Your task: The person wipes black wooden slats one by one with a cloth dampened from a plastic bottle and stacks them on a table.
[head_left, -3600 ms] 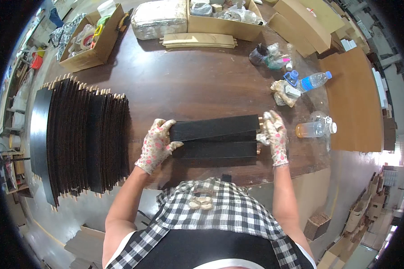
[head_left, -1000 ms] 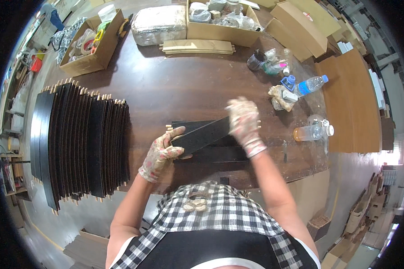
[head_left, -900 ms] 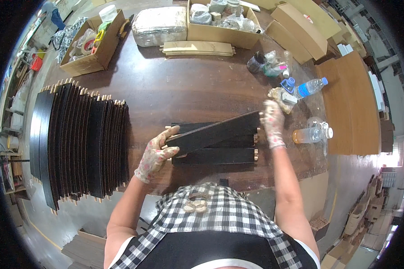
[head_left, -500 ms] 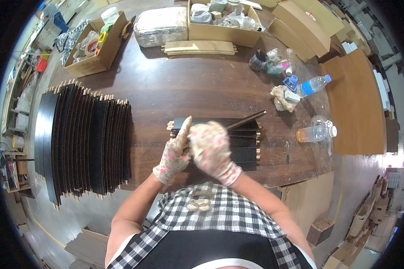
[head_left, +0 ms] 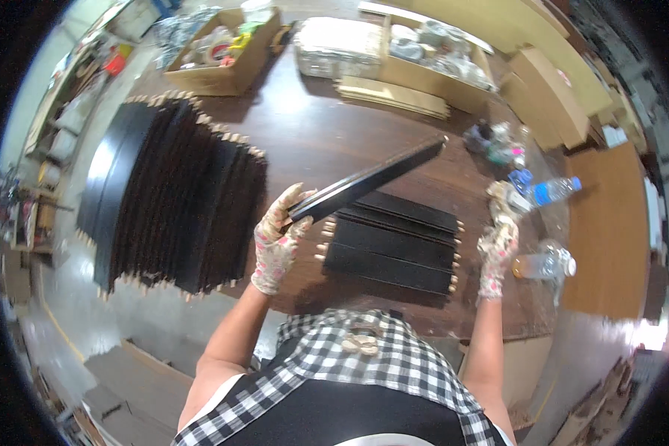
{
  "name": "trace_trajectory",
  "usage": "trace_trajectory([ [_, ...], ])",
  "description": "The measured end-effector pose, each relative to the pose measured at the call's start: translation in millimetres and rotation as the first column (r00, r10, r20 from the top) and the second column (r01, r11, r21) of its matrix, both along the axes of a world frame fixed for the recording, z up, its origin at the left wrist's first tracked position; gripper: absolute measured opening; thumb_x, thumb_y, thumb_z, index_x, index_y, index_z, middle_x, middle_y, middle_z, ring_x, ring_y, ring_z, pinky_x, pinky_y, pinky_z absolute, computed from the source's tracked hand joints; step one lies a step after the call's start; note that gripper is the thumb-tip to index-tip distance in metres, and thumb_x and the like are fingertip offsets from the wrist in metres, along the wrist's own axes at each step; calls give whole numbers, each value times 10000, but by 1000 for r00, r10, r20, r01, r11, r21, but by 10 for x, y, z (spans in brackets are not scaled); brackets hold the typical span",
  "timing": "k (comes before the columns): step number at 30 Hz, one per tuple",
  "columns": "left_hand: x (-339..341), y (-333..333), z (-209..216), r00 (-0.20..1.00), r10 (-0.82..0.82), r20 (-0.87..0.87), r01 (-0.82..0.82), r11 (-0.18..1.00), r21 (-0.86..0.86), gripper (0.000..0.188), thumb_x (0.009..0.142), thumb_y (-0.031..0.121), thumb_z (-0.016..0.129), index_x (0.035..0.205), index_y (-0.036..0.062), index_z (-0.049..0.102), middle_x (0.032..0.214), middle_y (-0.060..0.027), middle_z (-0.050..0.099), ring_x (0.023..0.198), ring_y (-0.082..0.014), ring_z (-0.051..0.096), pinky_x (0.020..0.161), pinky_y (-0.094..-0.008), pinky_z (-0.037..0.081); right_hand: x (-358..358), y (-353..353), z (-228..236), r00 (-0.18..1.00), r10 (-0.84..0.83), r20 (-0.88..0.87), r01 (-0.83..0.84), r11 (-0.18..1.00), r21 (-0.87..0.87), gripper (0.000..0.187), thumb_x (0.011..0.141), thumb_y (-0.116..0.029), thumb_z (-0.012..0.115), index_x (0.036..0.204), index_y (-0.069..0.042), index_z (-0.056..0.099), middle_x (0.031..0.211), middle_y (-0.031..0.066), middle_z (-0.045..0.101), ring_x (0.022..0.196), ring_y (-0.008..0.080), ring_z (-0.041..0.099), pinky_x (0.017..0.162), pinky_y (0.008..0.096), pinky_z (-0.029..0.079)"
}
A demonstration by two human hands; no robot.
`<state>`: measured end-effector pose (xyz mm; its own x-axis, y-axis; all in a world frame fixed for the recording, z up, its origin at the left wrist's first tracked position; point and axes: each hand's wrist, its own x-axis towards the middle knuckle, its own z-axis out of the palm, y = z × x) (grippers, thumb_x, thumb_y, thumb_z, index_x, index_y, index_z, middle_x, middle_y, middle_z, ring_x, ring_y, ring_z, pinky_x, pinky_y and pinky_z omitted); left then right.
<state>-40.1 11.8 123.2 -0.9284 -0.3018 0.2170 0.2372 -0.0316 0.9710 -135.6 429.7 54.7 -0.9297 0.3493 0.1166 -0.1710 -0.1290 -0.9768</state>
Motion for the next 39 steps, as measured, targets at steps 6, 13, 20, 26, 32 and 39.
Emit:
trace_trajectory([
  [6, 418, -512, 380, 879, 137, -456, -462, 474, -749, 218, 852, -31, 626, 1064, 11, 650, 1124, -145, 685, 1060, -316, 659, 922, -377, 534, 183, -663, 105, 977, 177, 122, -188, 979, 80, 304, 1019, -218, 456, 1230, -27, 560, 1088, 81, 663, 772, 122, 636, 619, 241, 524],
  [13, 1175, -1122, 315, 941, 190, -280, -259, -127, -957, 210, 790, 14, 597, 926, 171, 629, 1197, -38, 652, 1138, -260, 596, 993, -458, 427, 114, -819, 182, 956, 276, 103, -281, 959, 45, 288, 1017, -195, 472, 1232, -31, 571, 1085, 81, 674, 752, 115, 635, 595, 239, 528],
  [20, 1107, -842, 657, 834, 534, -141, -128, -63, -990, 91, 732, 88, 708, 816, 105, 678, 986, -63, 641, 1031, -281, 584, 885, -405, 462, 152, -695, 235, 970, 191, 152, -217, 958, 185, 269, 1005, -193, 490, 1195, -33, 593, 1007, 63, 680, 696, 94, 619, 565, 219, 498],
  [26, 109, -121, 289, 972, 209, 103, -25, 531, -847, 343, 883, 170, 660, 1212, 78, 627, 1078, -118, 669, 1004, -253, 629, 924, -371, 493, 128, -260, 145, 924, -38, 380, -194, 811, 552, 274, 937, -222, 620, 1174, -85, 612, 813, 13, 627, 523, 63, 526, 443, 217, 421],
  [32, -942, -187, -1009, 868, -114, 483, 355, 822, -445, 526, 955, 328, 591, 1360, 10, 486, 1095, -193, 690, 1028, -277, 660, 899, -365, 491, -117, -316, 271, 796, 11, 606, -414, 739, 531, 392, 921, -338, 606, 1166, -35, 650, 1025, 126, 710, 912, 210, 677, 815, 315, 515],
  [39, -1127, 109, -708, 750, -85, 656, 461, 778, -427, 382, 914, 306, 649, 1100, -25, 615, 980, -157, 698, 908, -215, 654, 821, -336, 501, -252, -277, 291, 708, 51, 704, -492, 752, 440, 256, 840, -229, 704, 955, -2, 677, 819, 88, 695, 664, 155, 653, 636, 315, 509],
])
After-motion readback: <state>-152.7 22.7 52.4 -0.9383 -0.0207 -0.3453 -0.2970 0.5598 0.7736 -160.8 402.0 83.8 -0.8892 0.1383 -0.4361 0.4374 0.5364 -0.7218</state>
